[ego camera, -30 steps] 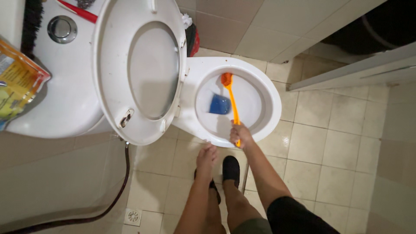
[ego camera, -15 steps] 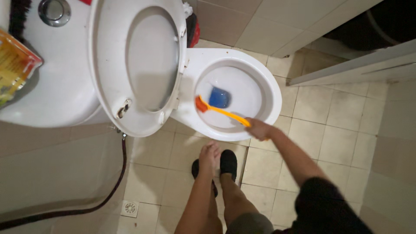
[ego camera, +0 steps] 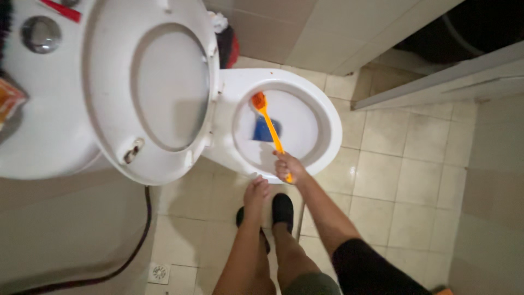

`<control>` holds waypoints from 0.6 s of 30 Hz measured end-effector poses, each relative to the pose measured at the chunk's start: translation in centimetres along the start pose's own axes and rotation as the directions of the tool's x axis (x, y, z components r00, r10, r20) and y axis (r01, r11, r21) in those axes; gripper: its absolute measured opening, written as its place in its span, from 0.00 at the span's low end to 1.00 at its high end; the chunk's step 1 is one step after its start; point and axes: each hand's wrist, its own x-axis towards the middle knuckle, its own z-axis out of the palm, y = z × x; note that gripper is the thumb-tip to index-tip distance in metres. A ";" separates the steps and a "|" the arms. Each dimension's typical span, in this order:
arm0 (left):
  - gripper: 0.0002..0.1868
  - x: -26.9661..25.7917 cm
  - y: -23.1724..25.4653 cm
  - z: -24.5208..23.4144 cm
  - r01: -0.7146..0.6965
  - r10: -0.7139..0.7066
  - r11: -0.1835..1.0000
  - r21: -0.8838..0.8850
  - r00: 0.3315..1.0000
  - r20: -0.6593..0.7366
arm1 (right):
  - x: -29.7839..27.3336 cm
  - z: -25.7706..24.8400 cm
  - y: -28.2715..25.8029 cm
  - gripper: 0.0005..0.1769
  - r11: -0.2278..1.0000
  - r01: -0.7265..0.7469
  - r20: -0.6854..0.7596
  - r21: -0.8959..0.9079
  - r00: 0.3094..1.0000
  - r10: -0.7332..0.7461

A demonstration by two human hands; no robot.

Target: The person cleans the interior of a toilet bowl with a brush, then rinses the brush, a toothbrush, a scouring pad, and a comb under a faucet.

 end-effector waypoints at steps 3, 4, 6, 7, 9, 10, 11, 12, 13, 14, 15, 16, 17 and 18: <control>0.22 -0.1 0.5 0.5 0.083 -0.085 0.995 -0.050 0.995 -0.056 | 1.2 0.1 1.8 0.06 0.936 0.108 0.044 0.336 0.991 -0.130; 0.22 0.0 0.8 0.5 0.083 -0.085 0.995 -0.046 0.995 -0.053 | 1.4 0.4 2.3 0.06 0.934 0.112 0.044 0.339 0.990 -0.134; 0.19 -0.4 0.7 0.5 0.004 -0.005 0.999 -0.037 1.000 -0.007 | 1.0 0.8 3.8 0.05 0.764 0.082 0.177 0.640 0.952 -0.250; 0.19 -0.6 0.9 0.5 0.006 -0.006 1.000 -0.029 1.000 -0.004 | 0.5 1.0 4.5 0.05 0.759 0.084 0.177 0.645 0.951 -0.255; 0.18 -1.7 1.2 0.6 0.063 -0.061 0.998 0.022 0.995 -0.081 | -0.8 1.1 5.9 0.08 0.593 0.119 0.210 0.796 0.865 -0.456; 0.18 -2.1 1.4 0.8 0.067 -0.064 0.997 0.026 0.995 -0.081 | -1.6 1.0 6.4 0.08 0.589 0.121 0.206 0.799 0.865 -0.457; 0.17 -2.4 1.7 0.9 0.100 -0.091 0.992 0.076 0.990 -0.111 | -2.2 1.0 6.9 0.09 0.539 0.102 0.208 0.836 0.850 -0.484; 0.16 -2.7 2.0 0.9 0.133 -0.115 0.983 0.125 0.983 -0.141 | -3.0 1.0 7.4 0.09 0.486 0.081 0.208 0.870 0.834 -0.512; 0.16 -3.2 2.0 0.9 0.139 -0.121 0.982 0.130 0.983 -0.139 | -4.0 0.7 8.0 0.09 0.480 0.086 0.202 0.873 0.833 -0.516; 0.16 -3.6 1.9 0.6 0.135 -0.122 0.985 0.112 0.986 -0.117 | -5.2 0.4 8.6 0.09 0.468 0.157 0.118 0.870 0.854 -0.507; 0.15 -3.5 1.8 0.5 0.126 -0.118 0.988 0.086 0.989 -0.094 | -6.0 0.3 9.0 0.08 0.464 0.226 0.040 0.856 0.867 -0.496; 0.15 -3.6 1.6 0.2 0.126 -0.118 0.988 0.085 0.989 -0.089 | -7.0 0.1 9.7 0.08 0.465 0.229 0.039 0.855 0.866 -0.499; 0.14 -3.7 1.4 -0.2 0.103 -0.097 0.991 0.081 0.992 -0.075 | -8.1 0.1 10.8 0.08 0.499 0.211 0.078 0.841 0.864 -0.497; 0.13 -3.7 1.2 -0.6 0.081 -0.076 0.994 0.076 0.995 -0.061 | -9.0 0.1 11.7 0.07 0.531 0.193 0.116 0.825 0.862 -0.493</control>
